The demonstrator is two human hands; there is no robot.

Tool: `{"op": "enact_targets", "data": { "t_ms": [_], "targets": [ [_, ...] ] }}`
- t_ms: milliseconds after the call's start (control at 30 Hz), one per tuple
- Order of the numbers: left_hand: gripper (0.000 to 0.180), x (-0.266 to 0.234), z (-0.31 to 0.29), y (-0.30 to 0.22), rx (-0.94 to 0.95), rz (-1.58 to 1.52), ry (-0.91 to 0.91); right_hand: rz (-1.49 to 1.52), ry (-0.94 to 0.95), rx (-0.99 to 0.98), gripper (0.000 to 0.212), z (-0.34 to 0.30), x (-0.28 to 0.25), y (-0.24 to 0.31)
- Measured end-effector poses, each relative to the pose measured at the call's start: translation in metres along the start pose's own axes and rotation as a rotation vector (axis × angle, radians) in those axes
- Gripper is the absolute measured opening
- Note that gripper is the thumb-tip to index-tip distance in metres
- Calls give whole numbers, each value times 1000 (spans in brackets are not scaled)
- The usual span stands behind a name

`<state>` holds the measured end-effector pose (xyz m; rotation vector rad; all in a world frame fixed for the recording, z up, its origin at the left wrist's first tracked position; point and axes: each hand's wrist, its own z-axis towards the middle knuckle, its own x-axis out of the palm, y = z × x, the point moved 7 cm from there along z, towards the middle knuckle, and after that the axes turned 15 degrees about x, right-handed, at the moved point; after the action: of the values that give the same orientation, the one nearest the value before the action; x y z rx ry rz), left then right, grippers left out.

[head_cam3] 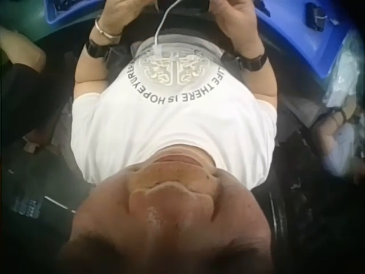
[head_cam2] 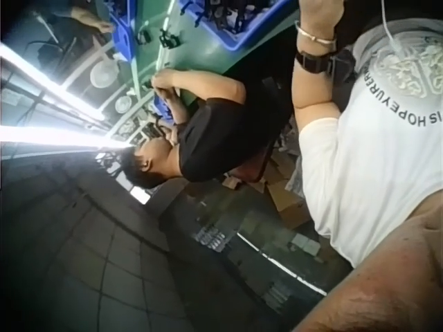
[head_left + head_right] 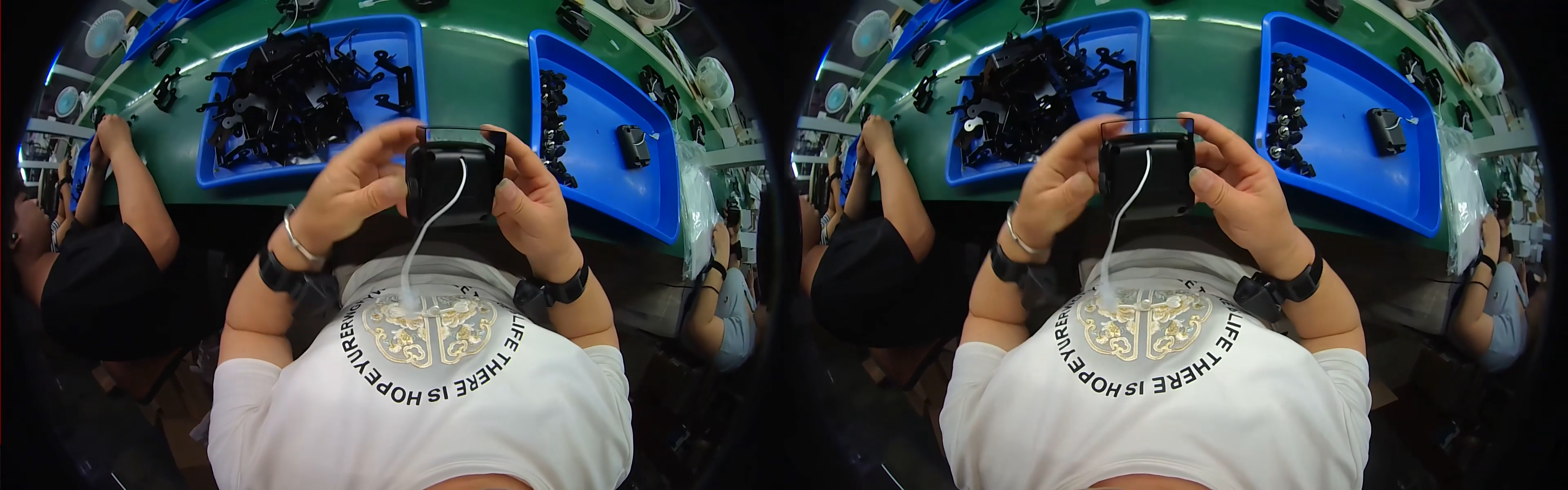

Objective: The person assembles a device by inserting a small component into a black housing, fitting a bracket onto it, and securing it with a screw. They repeat this process for a second unit before placing both completed assemblies onto a cardboard sheet.

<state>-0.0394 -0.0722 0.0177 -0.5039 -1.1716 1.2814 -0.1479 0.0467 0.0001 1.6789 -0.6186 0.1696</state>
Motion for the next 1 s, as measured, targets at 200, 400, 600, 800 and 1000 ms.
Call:
{"op": "enact_targets", "data": {
  "t_ms": [200,400,600,800,1000],
  "targets": [
    [45,-1,-8,11,-40,231,-190,-289,-126,-280,47,-3,8,7],
    [44,7,-10,8,115,407,-162,-191,-149,-423,42,0,11,4],
    [48,12,-5,1,188,694,-107,-91,-220,-336,36,6,-2,-10],
    [51,7,-4,12,66,290,-150,-39,-165,-326,35,2,4,2],
    [49,-6,-5,18,-154,236,-245,-191,-207,-229,40,1,8,-1]
  ]
}}
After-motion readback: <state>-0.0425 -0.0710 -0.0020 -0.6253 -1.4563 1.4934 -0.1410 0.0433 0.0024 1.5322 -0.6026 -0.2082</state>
